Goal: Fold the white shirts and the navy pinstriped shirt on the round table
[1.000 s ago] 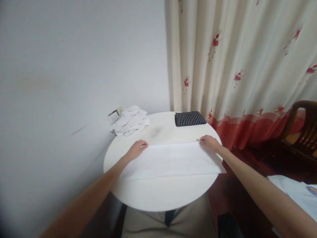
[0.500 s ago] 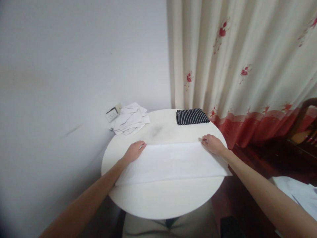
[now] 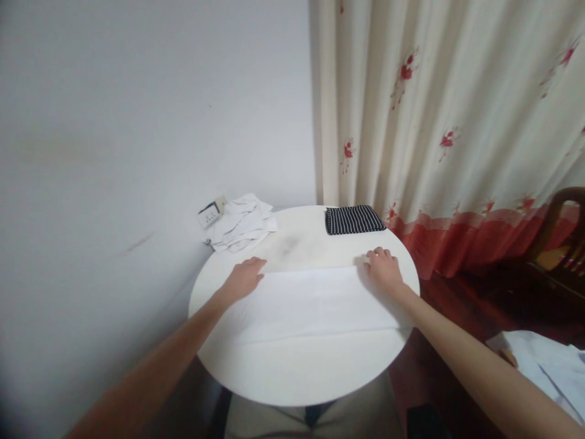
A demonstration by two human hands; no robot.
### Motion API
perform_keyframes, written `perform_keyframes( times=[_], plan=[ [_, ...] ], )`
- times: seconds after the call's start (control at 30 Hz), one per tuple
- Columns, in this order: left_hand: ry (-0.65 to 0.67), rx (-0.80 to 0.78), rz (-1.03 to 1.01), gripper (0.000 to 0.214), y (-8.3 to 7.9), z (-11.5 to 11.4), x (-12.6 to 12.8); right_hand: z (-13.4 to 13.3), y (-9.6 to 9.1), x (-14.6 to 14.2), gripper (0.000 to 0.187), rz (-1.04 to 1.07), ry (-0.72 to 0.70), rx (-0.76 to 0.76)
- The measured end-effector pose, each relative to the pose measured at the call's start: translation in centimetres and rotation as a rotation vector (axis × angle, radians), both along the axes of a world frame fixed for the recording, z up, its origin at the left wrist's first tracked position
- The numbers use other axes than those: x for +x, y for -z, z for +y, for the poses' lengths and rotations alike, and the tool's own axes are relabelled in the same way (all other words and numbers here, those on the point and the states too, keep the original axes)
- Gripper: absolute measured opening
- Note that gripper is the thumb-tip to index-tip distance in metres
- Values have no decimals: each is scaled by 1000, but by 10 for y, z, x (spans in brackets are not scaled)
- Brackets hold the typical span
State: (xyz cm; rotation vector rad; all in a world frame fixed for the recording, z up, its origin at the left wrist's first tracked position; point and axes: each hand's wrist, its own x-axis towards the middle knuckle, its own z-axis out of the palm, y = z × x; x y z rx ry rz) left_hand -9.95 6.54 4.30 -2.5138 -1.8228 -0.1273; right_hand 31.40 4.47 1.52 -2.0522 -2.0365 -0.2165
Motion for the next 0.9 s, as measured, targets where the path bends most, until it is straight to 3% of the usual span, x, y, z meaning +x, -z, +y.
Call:
perform_keyframes(
  times=[0.1,0.17,0.23,0.3,0.57,0.67,0.77,0.9],
  plan=[
    [102,114,-108,47,18,-30,63,-25,4,-63,46,77,-139,14],
    [170,102,-154,53,33,-49,104,-42,10,-102,54,105,-233,-17],
    [213,46,-161,57,46,-64,130,-56,17,-128,57,122,-296,-70],
    [226,5,-144,57,54,-72,141,-65,23,-139,57,136,-308,-117],
    [188,15,-142,56,56,-70,135,-58,23,-131,59,152,-302,-202],
    [142,13,-137,57,58,-69,129,-51,27,-113,64,141,-211,-217],
    [78,17,-127,59,61,-69,104,-46,33,-77,65,103,-109,-200],
    [-56,76,-81,55,62,-75,49,-45,42,-20,61,24,-24,-120]
  ],
)
